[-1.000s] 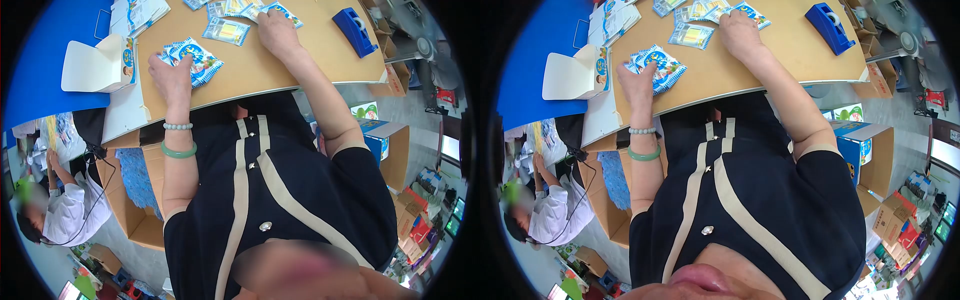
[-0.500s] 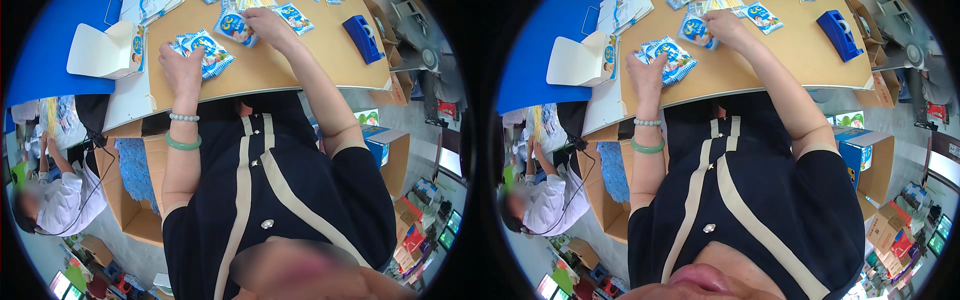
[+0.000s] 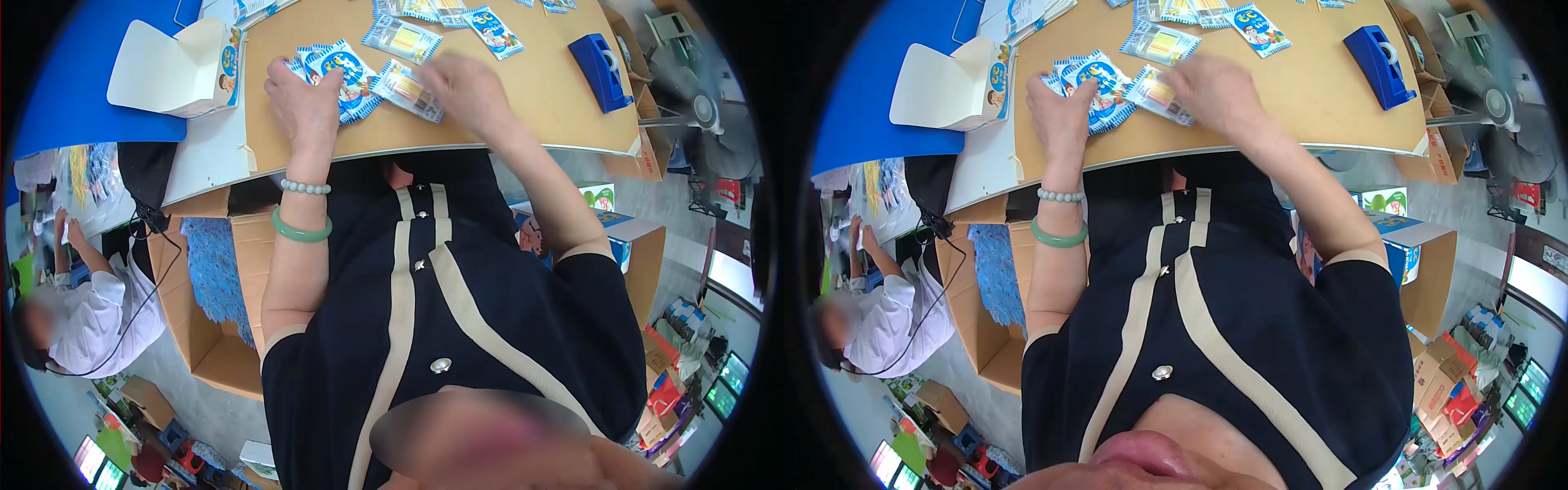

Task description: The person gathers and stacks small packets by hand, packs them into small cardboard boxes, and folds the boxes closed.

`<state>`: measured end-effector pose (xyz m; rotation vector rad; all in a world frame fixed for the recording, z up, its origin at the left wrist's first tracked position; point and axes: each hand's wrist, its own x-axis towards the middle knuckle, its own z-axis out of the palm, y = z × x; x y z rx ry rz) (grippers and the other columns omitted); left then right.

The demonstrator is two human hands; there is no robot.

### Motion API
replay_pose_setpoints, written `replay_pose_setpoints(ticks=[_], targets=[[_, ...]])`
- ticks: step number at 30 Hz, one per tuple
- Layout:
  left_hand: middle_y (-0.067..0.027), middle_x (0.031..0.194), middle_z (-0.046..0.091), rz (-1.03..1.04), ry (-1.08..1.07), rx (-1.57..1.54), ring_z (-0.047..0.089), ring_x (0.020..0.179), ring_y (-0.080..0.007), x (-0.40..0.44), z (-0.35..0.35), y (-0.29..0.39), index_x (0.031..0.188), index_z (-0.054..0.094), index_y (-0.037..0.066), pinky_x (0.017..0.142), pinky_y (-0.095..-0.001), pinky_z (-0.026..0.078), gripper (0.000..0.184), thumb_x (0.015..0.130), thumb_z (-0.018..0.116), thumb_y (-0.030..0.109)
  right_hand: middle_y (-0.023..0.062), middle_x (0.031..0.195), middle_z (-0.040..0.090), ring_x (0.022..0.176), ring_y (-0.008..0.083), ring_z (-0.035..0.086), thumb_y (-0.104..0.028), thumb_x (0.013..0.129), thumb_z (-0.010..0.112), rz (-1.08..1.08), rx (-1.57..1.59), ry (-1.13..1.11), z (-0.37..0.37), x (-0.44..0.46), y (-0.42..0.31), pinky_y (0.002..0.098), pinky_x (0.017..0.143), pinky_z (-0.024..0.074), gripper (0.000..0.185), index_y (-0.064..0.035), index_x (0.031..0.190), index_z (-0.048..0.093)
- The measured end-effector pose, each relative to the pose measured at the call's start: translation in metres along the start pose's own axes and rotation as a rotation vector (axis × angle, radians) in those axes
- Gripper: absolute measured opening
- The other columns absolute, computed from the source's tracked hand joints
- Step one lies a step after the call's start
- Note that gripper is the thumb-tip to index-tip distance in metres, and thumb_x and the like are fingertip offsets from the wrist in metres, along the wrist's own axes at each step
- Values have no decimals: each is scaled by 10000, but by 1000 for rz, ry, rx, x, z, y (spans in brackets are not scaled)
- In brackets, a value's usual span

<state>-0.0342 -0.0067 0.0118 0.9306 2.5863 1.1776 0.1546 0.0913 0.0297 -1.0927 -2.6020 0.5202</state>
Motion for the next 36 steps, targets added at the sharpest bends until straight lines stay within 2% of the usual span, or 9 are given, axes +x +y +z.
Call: replay_pose_setpoints(ticks=[4,7,11,15,21,26,30,34,36], targets=[[-232,1187,472,14,5,2,522,1091,-384,0,2,0,1261,388,-9,912,-459,449,732,705,784,256,149,919,657,855,313,646,-268,913,568,-175,-63,245,21,52,14,401,758,517,321,-71,1161,620],[-229,1181,474,14,29,23,525,1086,-385,2,3,-3,1257,390,-7,908,-461,450,729,703,783,259,149,997,647,977,299,621,-229,896,570,-221,-287,222,44,76,19,438,794,509,257,-13,1011,651],[-230,1181,476,6,2,-8,528,1079,-389,0,1,-2,1258,390,-8,907,-463,448,736,703,784,271,208,884,670,836,380,644,-154,846,524,-198,-258,54,29,84,24,461,760,516,212,-2,941,638],[-231,1180,478,2,13,4,529,1077,-393,0,2,-5,1257,389,-8,906,-465,448,743,703,789,281,129,1044,641,1004,305,608,-212,890,590,97,-130,-24,-9,25,-4,387,807,509,325,-49,1171,597],[-234,1182,478,42,10,-8,526,1079,-397,0,2,-3,1258,387,-7,916,-462,442,738,712,790,284,139,1026,619,942,310,600,-80,814,626,-327,-195,325,35,-39,-16,374,808,509,511,-71,1297,460],[-240,1189,478,36,1,-28,520,1088,-407,-2,-1,-2,1264,386,-10,932,-458,434,743,715,794,283,158,1017,619,961,306,602,-122,811,647,-247,-234,214,34,-21,1,372,825,506,491,-39,1270,495],[-248,1205,475,56,27,-5,512,1103,-412,3,5,-9,1267,390,-13,943,-459,429,751,711,798,286,169,1051,633,976,315,618,-170,817,642,199,750,131,1,-8,13,391,839,505,438,-25,1219,552],[-253,1220,471,42,25,3,507,1119,-411,3,4,-7,1275,393,-13,954,-460,426,761,707,797,291,176,1093,641,955,321,641,-211,844,610,235,141,39,-7,8,46,415,852,507,391,-37,1195,597],[-254,1223,471,39,26,-5,506,1123,-411,5,4,-3,1277,392,-15,957,-459,425,763,706,796,292,170,1076,640,956,300,644,-253,849,618,108,-234,456,-11,16,63,427,837,515,373,-72,1174,620]])
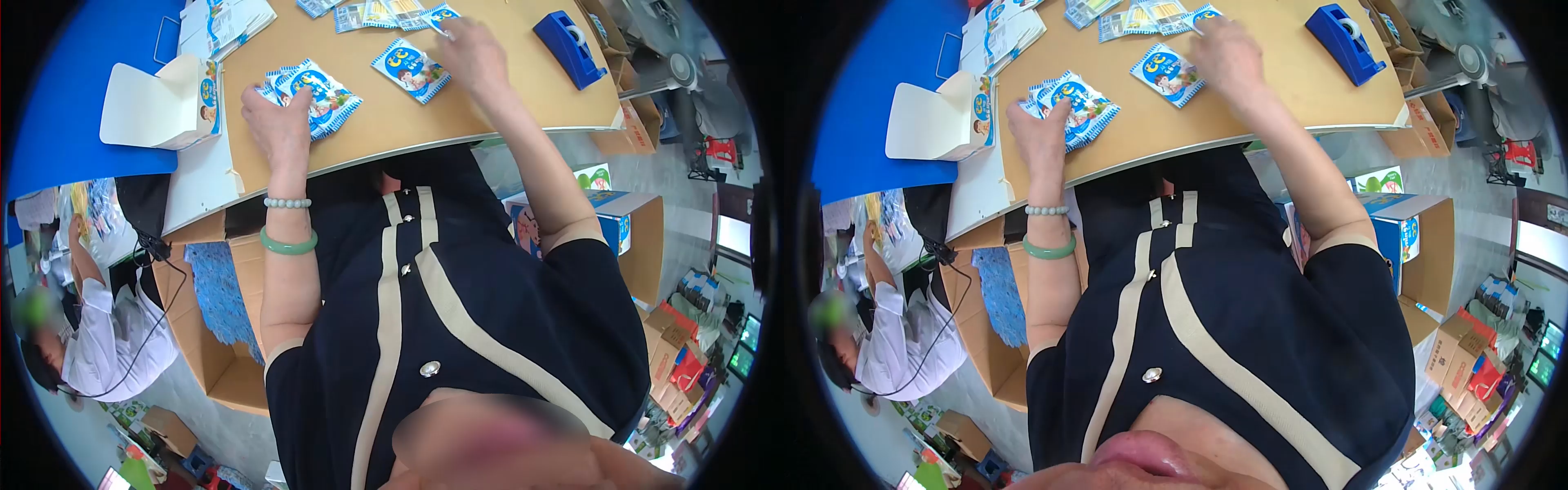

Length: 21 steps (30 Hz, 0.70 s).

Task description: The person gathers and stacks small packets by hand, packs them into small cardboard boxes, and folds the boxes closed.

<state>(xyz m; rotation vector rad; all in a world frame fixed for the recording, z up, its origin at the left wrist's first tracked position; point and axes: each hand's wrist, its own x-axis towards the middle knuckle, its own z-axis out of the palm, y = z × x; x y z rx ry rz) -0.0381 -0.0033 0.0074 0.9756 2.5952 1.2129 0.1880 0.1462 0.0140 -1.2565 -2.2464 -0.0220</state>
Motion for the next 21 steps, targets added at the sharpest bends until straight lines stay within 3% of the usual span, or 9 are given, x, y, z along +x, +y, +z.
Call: replay_pose_setpoints(ticks=[1,3,7,8,11,13,17,21], targets=[[-255,1225,471,-5,-8,1,505,1127,-411,-1,-1,0,1278,392,-16,961,-458,425,766,705,796,292,170,1076,640,956,300,644,-253,849,618,-3,4,-5,1,5,7,427,837,515,373,-72,1174,620],[-256,1228,472,-8,-27,10,504,1131,-411,-4,-2,-2,1280,392,-18,964,-457,424,768,705,796,293,202,856,672,806,365,651,-148,837,540,11,-209,-86,-16,18,6,445,751,525,206,13,920,639],[-254,1225,474,5,-4,2,508,1126,-409,-2,0,-6,1285,388,-19,962,-458,427,774,705,794,294,178,765,675,722,368,658,-179,834,553,-162,-235,27,51,26,84,447,707,534,227,21,874,651],[-255,1223,474,0,-10,0,510,1123,-409,-2,0,-6,1285,386,-20,960,-458,429,775,705,793,295,178,765,675,722,368,658,-179,834,553,-174,-231,26,45,27,76,447,707,534,227,21,874,651],[-257,1221,475,-17,-22,8,514,1118,-407,-3,-1,-5,1287,382,-22,955,-457,432,778,706,790,297,170,1022,633,1013,286,620,-286,872,614,70,-144,-251,-1,12,12,410,826,526,339,-68,1131,633],[-259,1219,474,-23,-35,23,520,1111,-407,-4,-3,-1,1287,381,-18,949,-459,437,775,707,788,296,149,966,631,1001,297,618,-277,901,572,-155,-306,-332,-2,-20,-32,410,763,548,293,-50,1080,618],[-264,1217,473,7,-36,31,529,1098,-409,-2,-4,5,1280,381,-17,936,-462,445,767,708,785,294,128,921,639,942,307,638,-304,904,576,-120,-319,-108,17,-49,-69,408,696,564,333,-39,1106,589],[-264,1209,477,-15,-47,32,538,1083,-411,-1,-9,2,1269,385,-20,921,-469,452,757,707,783,293,147,863,626,863,328,633,-307,886,598,-282,-468,-200,38,-36,-40,429,648,557,383,-18,1134,560]])
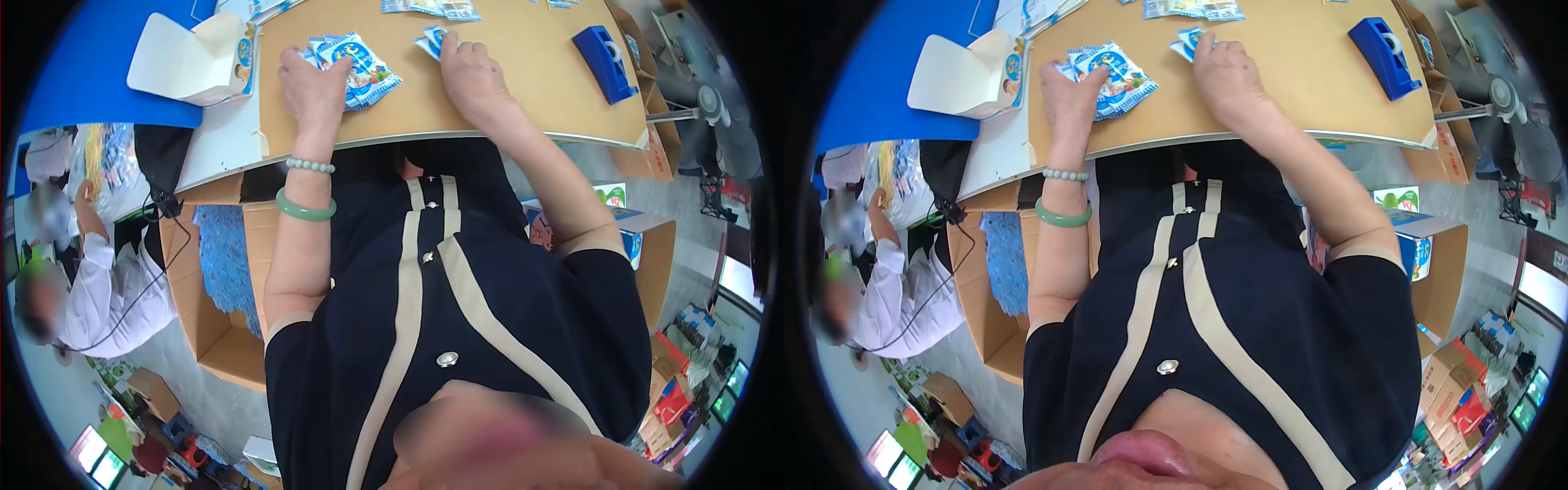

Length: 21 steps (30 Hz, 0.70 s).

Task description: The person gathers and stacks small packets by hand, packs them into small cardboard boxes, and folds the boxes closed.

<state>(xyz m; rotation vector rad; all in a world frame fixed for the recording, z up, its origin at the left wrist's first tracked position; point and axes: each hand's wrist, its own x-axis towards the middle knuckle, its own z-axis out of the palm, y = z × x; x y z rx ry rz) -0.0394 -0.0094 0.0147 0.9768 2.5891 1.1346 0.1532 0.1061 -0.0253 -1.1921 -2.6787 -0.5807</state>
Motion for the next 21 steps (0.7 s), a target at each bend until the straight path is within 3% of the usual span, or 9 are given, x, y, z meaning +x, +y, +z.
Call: replay_pose_setpoints(ticks=[4,5,7,10,13,14,17,19,21], targets=[[-265,1194,482,-3,17,-20,539,1076,-420,0,3,2,1263,384,-26,919,-477,451,769,699,787,306,176,831,607,834,356,613,-275,893,580,77,502,-123,-13,32,19,433,703,546,355,-4,1121,558],[-266,1189,483,3,22,-21,538,1075,-424,-1,5,3,1262,383,-29,921,-480,450,776,694,789,312,176,831,607,834,356,613,-275,893,580,74,505,-124,-15,33,9,433,703,546,355,-4,1121,558],[-264,1201,486,10,25,-14,549,1074,-404,-8,13,14,1269,375,-32,905,-464,462,756,717,778,291,212,892,635,905,427,622,-243,884,525,-94,856,-129,-25,33,-27,462,804,517,339,37,1073,556],[-260,1226,493,27,48,0,570,1070,-364,-8,16,23,1284,360,-39,873,-431,487,715,762,756,249,198,933,618,959,382,602,-301,919,518,28,857,-94,-16,33,-54,447,833,502,346,10,1065,558],[-223,1164,583,-161,-84,-972,618,1028,-285,0,18,13,1226,449,-57,798,-357,517,505,837,696,151,191,972,607,999,359,588,-372,937,505,96,866,-138,-26,37,-57,436,847,493,401,0,1075,559],[-223,1164,583,-163,-76,-968,618,1028,-285,2,18,8,1226,449,-57,798,-357,517,505,837,696,151,192,991,605,1012,359,584,-415,937,495,114,866,-197,-33,36,-53,433,847,490,449,3,1089,559],[-151,1016,662,-220,-343,-1194,635,954,-205,7,10,-7,1136,553,-63,762,-297,516,304,902,634,113,193,1027,601,1031,357,582,-499,927,481,126,901,-278,-43,37,-48,426,843,487,548,8,1120,556],[-133,971,666,-205,-269,-1114,635,941,-199,4,16,-5,1102,576,-56,763,-294,516,287,894,650,127,193,1062,600,1042,354,587,-582,905,472,152,962,-328,-47,42,-48,419,837,484,649,13,1153,549],[-97,882,673,-181,-162,-953,634,914,-187,1,20,1,1035,623,-42,764,-288,515,258,878,682,154,204,1105,594,1047,350,596,-578,880,492,114,929,-351,-52,46,-49,421,856,482,676,31,1168,547]])
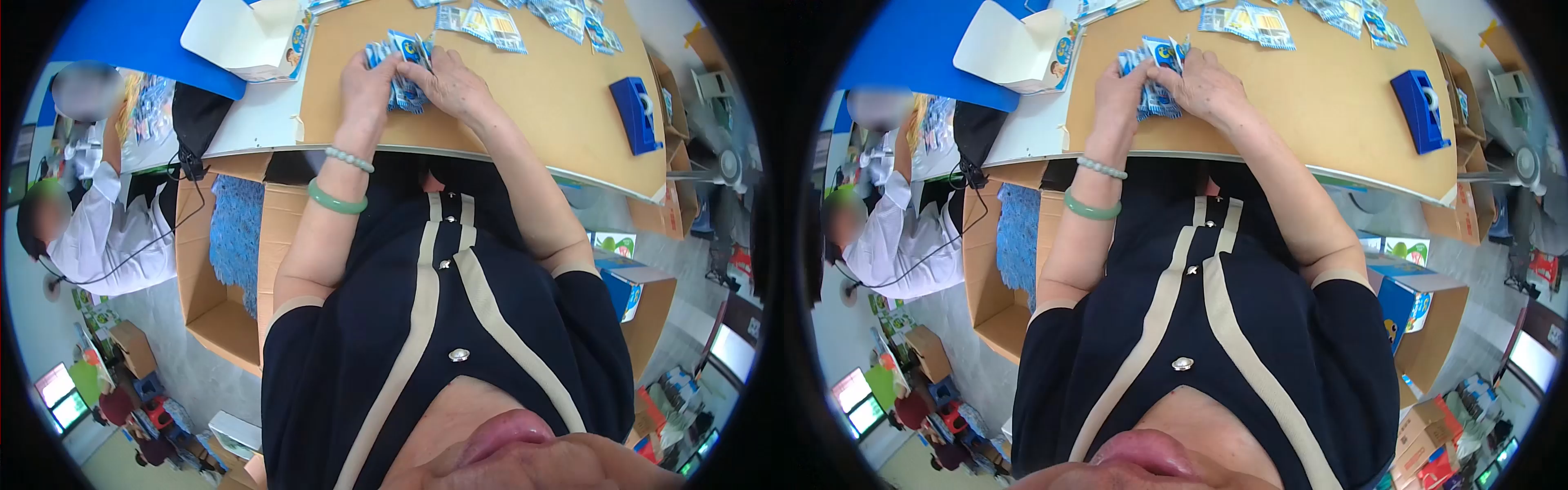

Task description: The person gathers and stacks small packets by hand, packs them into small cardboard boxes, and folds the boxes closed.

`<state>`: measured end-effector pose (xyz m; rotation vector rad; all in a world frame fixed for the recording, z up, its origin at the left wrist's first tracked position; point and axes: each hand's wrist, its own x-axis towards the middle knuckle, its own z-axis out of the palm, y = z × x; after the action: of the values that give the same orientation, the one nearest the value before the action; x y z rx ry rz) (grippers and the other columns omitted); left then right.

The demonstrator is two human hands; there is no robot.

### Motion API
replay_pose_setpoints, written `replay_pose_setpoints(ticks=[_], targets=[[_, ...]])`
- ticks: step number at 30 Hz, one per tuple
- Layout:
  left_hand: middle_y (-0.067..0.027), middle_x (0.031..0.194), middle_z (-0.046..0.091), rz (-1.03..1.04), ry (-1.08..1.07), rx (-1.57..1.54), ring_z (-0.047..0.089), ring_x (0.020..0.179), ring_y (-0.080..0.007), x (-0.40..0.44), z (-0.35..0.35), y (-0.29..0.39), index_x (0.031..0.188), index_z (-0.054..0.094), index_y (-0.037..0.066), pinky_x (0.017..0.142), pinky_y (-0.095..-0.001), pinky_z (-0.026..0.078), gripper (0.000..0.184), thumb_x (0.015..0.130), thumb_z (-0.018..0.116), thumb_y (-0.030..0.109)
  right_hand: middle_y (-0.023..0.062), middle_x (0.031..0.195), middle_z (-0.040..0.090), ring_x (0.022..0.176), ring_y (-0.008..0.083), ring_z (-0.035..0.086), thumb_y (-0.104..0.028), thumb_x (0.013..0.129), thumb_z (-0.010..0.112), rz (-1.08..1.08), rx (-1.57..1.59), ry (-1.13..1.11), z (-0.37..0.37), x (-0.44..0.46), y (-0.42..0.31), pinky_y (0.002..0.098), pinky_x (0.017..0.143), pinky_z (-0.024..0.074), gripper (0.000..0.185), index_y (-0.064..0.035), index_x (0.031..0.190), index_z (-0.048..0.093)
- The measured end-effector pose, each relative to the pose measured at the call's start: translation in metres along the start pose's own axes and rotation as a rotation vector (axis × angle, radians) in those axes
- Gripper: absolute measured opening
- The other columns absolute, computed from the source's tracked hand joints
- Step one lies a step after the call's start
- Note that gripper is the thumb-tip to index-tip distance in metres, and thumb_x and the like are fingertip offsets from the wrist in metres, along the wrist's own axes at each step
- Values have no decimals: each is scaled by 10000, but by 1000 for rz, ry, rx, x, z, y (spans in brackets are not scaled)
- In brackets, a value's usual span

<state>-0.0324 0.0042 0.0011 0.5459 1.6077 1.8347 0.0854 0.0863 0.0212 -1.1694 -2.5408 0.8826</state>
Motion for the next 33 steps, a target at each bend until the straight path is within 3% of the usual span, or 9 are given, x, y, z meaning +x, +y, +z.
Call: replay_pose_setpoints(ticks=[1,4,5,8,13,16,23,28,33], targets=[[-97,882,673,10,14,-5,634,914,-187,0,-2,4,1035,623,-42,764,-288,515,258,878,682,154,215,1149,588,1051,346,604,-574,856,512,1,-38,-26,-2,0,-2,423,876,479,705,50,1183,546],[-81,940,653,147,7,999,608,907,-154,-8,-1,29,1112,588,-35,766,-289,514,376,841,737,179,214,1119,605,1009,329,621,-536,823,546,18,-47,-119,-9,12,-1,413,860,481,684,54,1169,557],[-81,940,653,148,20,996,608,907,-154,-3,-4,24,1112,588,-35,766,-289,514,376,841,737,179,203,1045,628,962,316,628,-502,814,560,45,-15,-190,-12,17,2,401,825,485,632,39,1140,569],[-132,990,658,22,-227,36,641,918,-233,13,-18,-6,1156,533,-42,788,-353,518,481,812,759,207,206,1006,649,936,309,636,-455,779,578,73,50,-291,-21,23,3,388,802,491,599,34,1125,583],[-216,1031,641,47,-202,39,637,944,-348,-11,-12,-1,1193,474,-61,830,-423,498,541,837,724,260,247,1078,643,971,342,636,-435,735,585,63,125,-361,-22,22,5,406,827,494,634,52,1140,584],[-280,1030,617,303,180,609,604,970,-432,-23,6,-8,1158,481,-67,828,-468,488,474,859,676,245,256,1074,639,979,361,630,-417,747,589,24,70,-311,-16,20,-2,423,847,487,608,52,1134,576],[-279,967,632,29,162,534,605,952,-449,-25,8,18,1108,508,-57,815,-498,476,346,874,617,173,266,1078,628,1049,383,600,-319,793,593,-162,99,-281,-8,15,4,435,924,454,525,54,1157,532],[-282,953,639,189,264,539,612,937,-452,-18,-22,58,1088,512,-59,820,-498,475,323,876,603,166,126,896,621,831,221,575,-217,763,591,-243,273,-248,-17,35,-55,363,745,467,400,8,1091,543],[-279,973,645,346,449,622,615,957,-444,22,-69,131,1143,483,-63,830,-490,479,367,864,605,142,125,927,619,878,215,565,-262,742,586,-433,-37,-385,-47,107,-159,350,720,461,423,-10,1081,560]])
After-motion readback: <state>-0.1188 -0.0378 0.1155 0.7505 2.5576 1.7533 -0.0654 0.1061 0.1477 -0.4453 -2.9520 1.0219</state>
